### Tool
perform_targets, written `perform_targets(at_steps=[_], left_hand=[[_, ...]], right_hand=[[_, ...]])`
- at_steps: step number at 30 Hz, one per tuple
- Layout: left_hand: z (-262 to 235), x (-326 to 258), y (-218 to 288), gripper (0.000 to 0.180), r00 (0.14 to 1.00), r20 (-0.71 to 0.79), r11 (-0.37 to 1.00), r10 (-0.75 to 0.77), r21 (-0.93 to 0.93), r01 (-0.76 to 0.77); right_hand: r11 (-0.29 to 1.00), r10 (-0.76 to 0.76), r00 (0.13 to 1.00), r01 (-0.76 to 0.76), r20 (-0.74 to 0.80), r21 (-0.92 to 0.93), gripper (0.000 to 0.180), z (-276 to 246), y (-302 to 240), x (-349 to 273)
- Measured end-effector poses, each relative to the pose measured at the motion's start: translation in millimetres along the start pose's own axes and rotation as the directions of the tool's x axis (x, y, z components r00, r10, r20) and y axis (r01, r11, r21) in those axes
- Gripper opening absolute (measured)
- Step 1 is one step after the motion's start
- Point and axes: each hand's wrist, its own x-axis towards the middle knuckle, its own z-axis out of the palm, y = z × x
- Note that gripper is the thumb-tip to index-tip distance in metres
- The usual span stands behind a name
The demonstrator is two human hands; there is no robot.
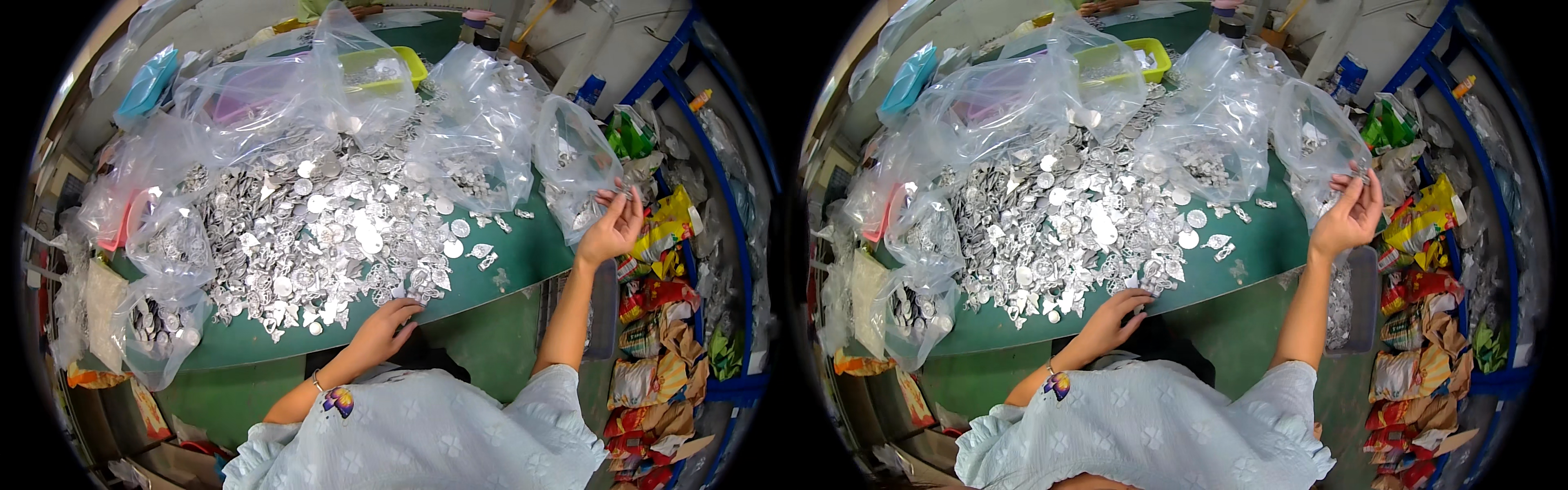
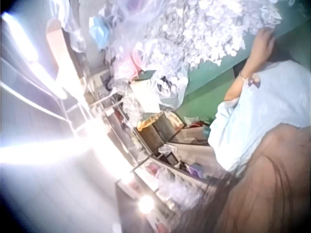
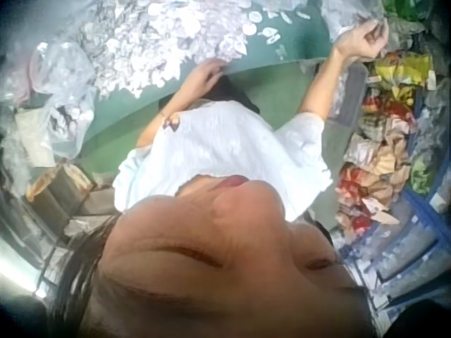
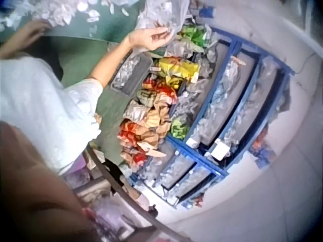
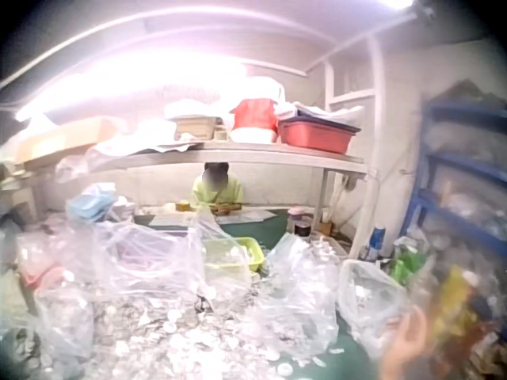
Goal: The person sorts through a large pile of small silver metal parts on a green table by hand, picking up individual pieces and moving them into different plastic bags.
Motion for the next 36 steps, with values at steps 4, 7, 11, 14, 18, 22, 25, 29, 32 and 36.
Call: perform_targets(at_steps=[4, 7, 11, 14, 18, 22, 25, 29, 32, 36], left_hand=[[0, -3, -5, 0.026, 1.0, -0.008, 0.999, -0.028, -0.023, 0.028], [0, -4, -8, 0.026, 0.999, -0.007, 0.999, -0.034, -0.025, 0.033], [1, -5, -12, 0.026, 1.0, -0.017, 1.0, -0.001, -0.002, 0.001], [3, -2, -12, 0.027, 1.0, -0.013, 0.999, 0.013, 0.042, -0.013], [2, 2, -9, 0.028, 0.999, -0.046, 0.994, 0.013, 0.111, -0.008], [4, 12, -9, 0.034, 0.997, -0.045, 0.973, 0.056, 0.225, -0.045], [14, 25, -9, 0.043, 0.982, 0.064, 0.895, 0.18, 0.403, -0.191], [15, 26, -28, 0.049, 0.987, 0.104, 0.81, 0.126, 0.564, -0.163], [5, 24, -35, 0.049, 0.992, 0.047, 0.79, 0.117, 0.6, -0.122], [-5, 22, -37, 0.047, 0.994, -0.067, 0.805, 0.082, 0.593, -0.027]], right_hand=[[0.986, 0.16, 0.978, -0.165, 0.137, 0.025, 0.022, 4, -3, -15], [0.741, 0.544, 0.618, -0.671, 0.568, 0.019, 0.022, 8, 1, -55], [0.033, 0.585, -0.217, -0.956, 0.781, -0.291, 0.024, 23, 22, -107], [0.29, 0.617, 0.146, -0.956, 0.773, -0.05, 0.026, 61, 34, -90], [0.803, 0.53, 0.359, -0.503, 0.768, -0.319, 0.024, 64, 68, -81], [0.879, 0.439, 0.234, -0.311, 0.867, -0.361, 0.018, 32, 27, -79], [0.87, 0.49, 0.172, -0.043, 0.854, -0.491, 0.018, -5, 15, -90], [0.853, 0.396, 0.396, 0.176, 0.829, -0.492, 0.027, -31, 12, -123], [0.855, 0.423, 0.412, 0.114, 0.807, -0.506, 0.025, -37, 16, -139], [0.837, 0.515, 0.395, -0.043, 0.76, -0.545, 0.023, -30, 10, -147]])
